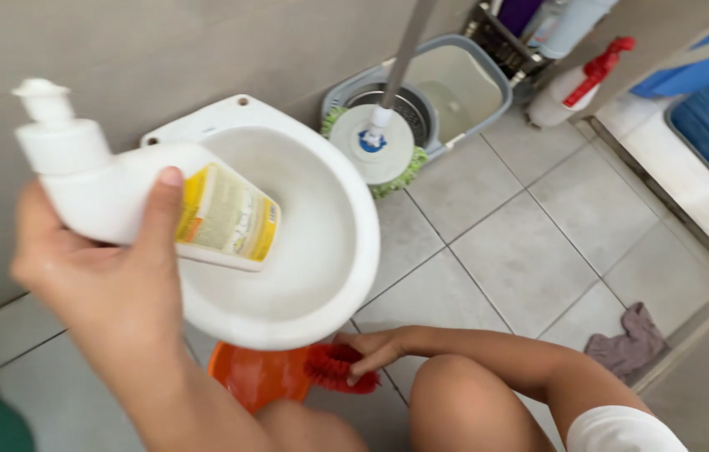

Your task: Scrubbing the floor and corners of a bathroom using cleaning agents and brushes.

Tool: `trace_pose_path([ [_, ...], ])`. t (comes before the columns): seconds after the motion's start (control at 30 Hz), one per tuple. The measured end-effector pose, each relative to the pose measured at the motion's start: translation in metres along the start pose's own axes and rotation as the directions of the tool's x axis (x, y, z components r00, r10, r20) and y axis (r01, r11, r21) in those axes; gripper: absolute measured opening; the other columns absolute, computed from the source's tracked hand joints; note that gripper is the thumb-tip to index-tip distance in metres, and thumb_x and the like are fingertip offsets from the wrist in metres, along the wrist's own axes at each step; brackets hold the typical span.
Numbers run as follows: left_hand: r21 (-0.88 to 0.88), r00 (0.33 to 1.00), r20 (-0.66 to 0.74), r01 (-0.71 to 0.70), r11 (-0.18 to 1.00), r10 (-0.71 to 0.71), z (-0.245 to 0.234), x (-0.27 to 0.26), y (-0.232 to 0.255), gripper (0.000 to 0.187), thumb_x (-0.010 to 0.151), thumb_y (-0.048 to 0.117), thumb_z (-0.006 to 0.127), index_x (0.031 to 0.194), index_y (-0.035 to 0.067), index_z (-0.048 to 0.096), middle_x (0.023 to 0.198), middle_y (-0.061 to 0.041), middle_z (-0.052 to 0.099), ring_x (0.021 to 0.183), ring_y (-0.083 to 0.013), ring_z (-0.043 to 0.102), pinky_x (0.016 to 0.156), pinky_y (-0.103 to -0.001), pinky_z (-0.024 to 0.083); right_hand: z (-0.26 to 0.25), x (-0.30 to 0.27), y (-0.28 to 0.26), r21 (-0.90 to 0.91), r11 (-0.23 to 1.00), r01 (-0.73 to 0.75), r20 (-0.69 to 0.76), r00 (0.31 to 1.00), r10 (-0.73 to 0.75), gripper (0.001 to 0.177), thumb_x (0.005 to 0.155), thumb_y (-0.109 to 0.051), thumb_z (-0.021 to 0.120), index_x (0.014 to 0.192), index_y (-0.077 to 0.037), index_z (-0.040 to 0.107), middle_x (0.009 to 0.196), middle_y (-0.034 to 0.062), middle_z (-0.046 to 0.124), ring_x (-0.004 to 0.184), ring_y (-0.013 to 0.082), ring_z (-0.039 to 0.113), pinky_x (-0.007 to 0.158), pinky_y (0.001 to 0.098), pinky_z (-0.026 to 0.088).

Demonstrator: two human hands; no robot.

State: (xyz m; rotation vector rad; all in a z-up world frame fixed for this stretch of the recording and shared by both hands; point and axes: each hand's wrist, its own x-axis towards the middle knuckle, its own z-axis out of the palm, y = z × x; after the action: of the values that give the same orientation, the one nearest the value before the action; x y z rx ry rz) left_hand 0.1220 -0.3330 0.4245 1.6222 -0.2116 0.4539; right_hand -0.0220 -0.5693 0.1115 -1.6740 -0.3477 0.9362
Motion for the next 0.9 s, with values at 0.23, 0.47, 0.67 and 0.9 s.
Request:
trace_pose_path([
  [0.23,-0.022,0.989,-0.010,-0.147,0.989,0.146,0.048,-0.026,0.015,0.041,0.099,0.000,0.081,0.130,-0.008,0.055,0.123,-0.012,0.066,0.111,-0.0155,0.068,0.100,-0.031,0.059,-0.030,-0.068,0.023,0.013,0.962,-0.271,0.140,0.954,0.267,0.092,0.081,-0.038,0.073,0.153,0.004,0.034,0.142,0.0223,0.054,0.129,0.0308,0.055,0.101,0.0419,0.049],
  [0.47,0.037,0.977,-0.152,0.160,0.987,-0.152,0.131,-0.061,0.052,0.031,0.104,0.016,0.076,0.127,0.000,0.065,0.121,-0.012,0.072,0.107,-0.0166,0.074,0.095,-0.030,0.063,-0.060,-0.183,0.104,0.063,0.969,-0.240,0.094,0.968,0.234,0.089,0.082,-0.044,0.069,0.151,0.003,0.038,0.141,0.0234,0.054,0.131,0.0324,0.051,0.105,0.0427,0.043],
  [0.67,0.138,1.000,0.025,0.004,0.990,-0.008,0.220,-0.095,0.058,0.030,0.107,0.013,0.072,0.130,-0.002,0.057,0.122,-0.012,0.068,0.107,-0.0158,0.071,0.097,-0.030,0.059,-0.095,-0.277,0.131,0.191,0.974,-0.122,-0.219,0.962,0.164,0.084,0.089,-0.049,0.058,0.154,-0.002,0.037,0.149,0.0173,0.051,0.137,0.0270,0.049,0.112,0.0389,0.037],
  [0.9,-0.006,0.838,0.543,0.058,0.998,-0.046,0.371,-0.119,0.015,0.049,0.094,0.016,0.075,0.133,-0.004,0.052,0.117,-0.014,0.071,0.104,-0.0143,0.069,0.088,-0.029,0.056,-0.143,-0.364,0.164,0.379,0.915,-0.140,-0.512,0.792,0.333,0.072,0.080,-0.031,0.061,0.144,-0.004,0.042,0.134,0.0173,0.061,0.124,0.0268,0.059,0.105,0.0386,0.047],
])
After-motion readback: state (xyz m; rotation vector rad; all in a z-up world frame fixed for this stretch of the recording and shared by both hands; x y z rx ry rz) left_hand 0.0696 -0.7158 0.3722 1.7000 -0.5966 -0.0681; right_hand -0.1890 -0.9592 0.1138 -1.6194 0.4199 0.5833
